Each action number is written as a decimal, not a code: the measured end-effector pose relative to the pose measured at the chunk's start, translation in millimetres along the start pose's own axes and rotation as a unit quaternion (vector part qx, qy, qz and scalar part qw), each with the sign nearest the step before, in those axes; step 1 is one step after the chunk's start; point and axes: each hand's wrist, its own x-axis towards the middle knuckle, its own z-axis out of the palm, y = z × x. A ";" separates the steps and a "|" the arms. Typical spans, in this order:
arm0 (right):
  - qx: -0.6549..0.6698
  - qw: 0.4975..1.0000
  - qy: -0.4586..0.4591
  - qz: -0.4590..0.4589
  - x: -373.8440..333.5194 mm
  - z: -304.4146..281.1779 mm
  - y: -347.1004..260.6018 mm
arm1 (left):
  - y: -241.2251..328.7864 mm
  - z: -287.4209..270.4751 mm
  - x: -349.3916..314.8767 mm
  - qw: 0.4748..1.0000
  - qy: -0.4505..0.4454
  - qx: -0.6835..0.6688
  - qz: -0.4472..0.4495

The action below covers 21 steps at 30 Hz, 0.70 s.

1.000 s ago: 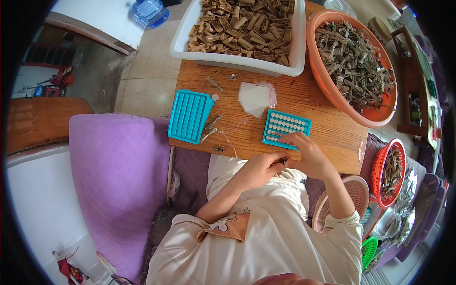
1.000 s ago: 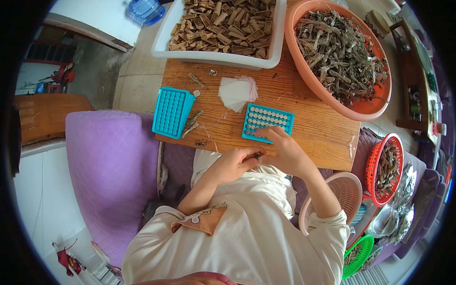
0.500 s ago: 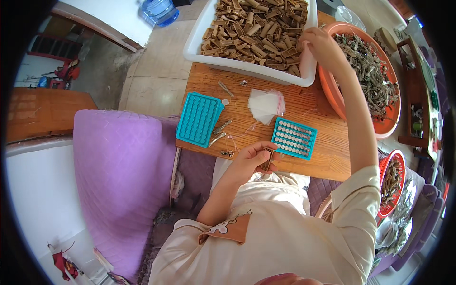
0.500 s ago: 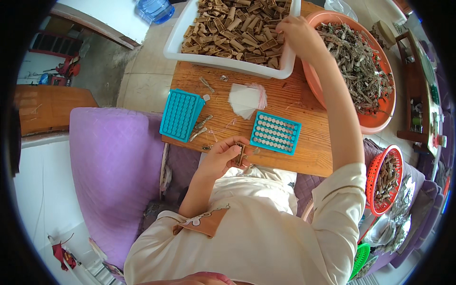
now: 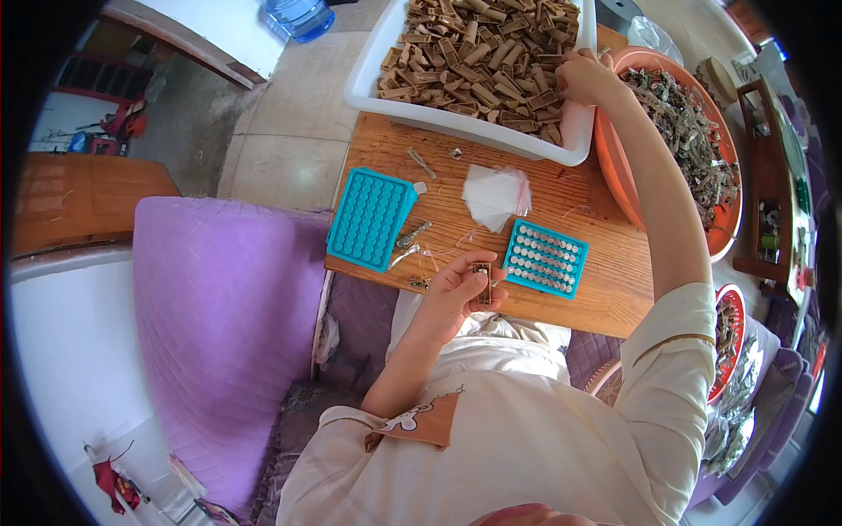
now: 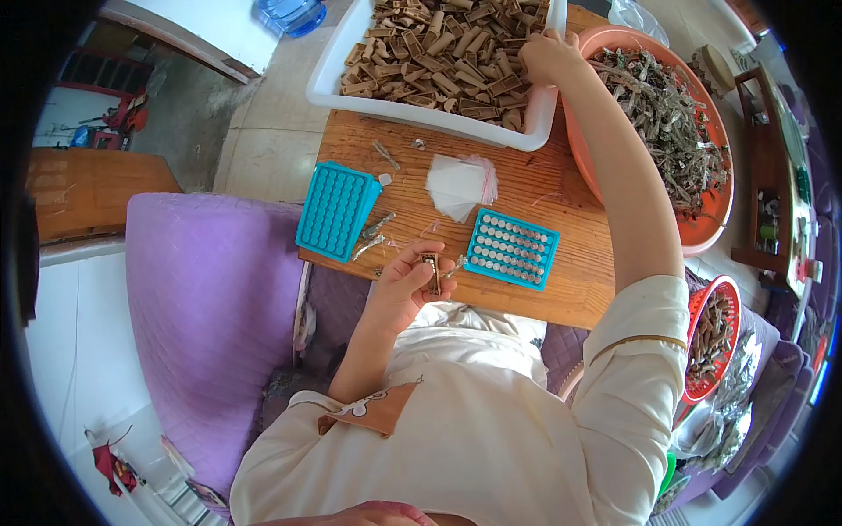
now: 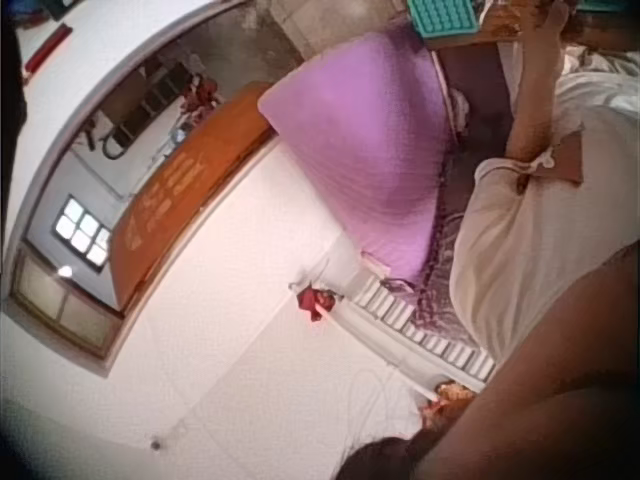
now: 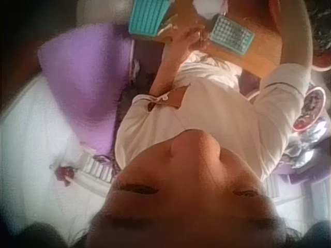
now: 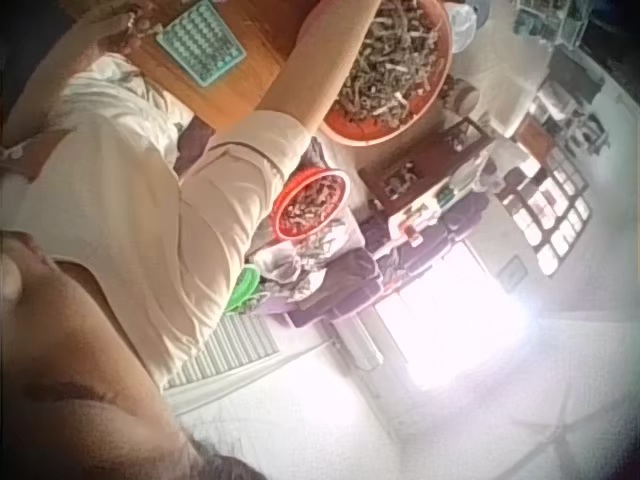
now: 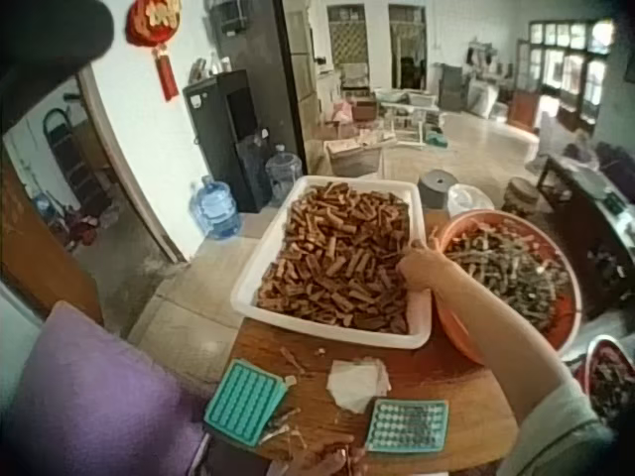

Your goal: The person sits at a low table and assembles small cylindrical objects by inserting dried plant material into hollow cardboard tubes. They pick up a tube, stuff it with material from a large bowl, and place the finished unit into a clear plastic container. The process is repeated continuously throughout the clip.

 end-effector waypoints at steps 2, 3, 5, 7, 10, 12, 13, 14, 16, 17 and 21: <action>0.009 1.000 0.015 -0.017 -1.6 -1.6 0.7 | 0.7 0.6 0.2 1.000 0.008 -0.002 0.007; 0.014 0.999 0.022 -0.025 -2.2 -1.5 0.8 | 0.6 0.9 1.1 1.000 0.014 -0.004 0.011; 0.115 0.981 0.135 -0.077 2.3 10.1 19.2 | 1.7 2.4 2.3 0.999 0.011 -0.042 0.021; 0.192 0.953 0.213 -0.098 -2.3 11.6 24.3 | 6.2 6.5 3.1 0.992 0.000 -0.118 0.038; 0.323 0.905 0.263 -0.085 -50.8 -17.5 10.9 | 9.4 18.2 4.0 0.991 0.018 -0.075 0.111; 0.476 0.834 0.267 -0.085 -79.5 -20.2 -7.0 | 8.6 18.1 5.1 0.985 0.006 -0.079 0.152; 0.534 0.810 0.235 -0.067 -102.5 -20.7 -19.3 | 8.6 23.8 5.2 0.983 0.013 -0.074 0.168; 0.590 0.781 0.200 -0.049 -126.4 -20.9 -34.2 | 9.2 29.3 4.9 0.980 0.021 -0.069 0.184; 0.602 0.766 0.213 -0.081 -164.9 -11.6 -64.8 | 8.3 34.6 5.4 0.974 0.016 -0.057 0.217; 0.625 0.754 0.188 -0.078 -180.8 -10.3 -78.7 | 7.5 37.0 6.6 0.970 0.014 -0.047 0.237; 0.752 0.639 0.161 -0.018 -220.2 11.3 -122.5 | 8.8 48.7 2.3 0.961 0.022 -0.018 0.275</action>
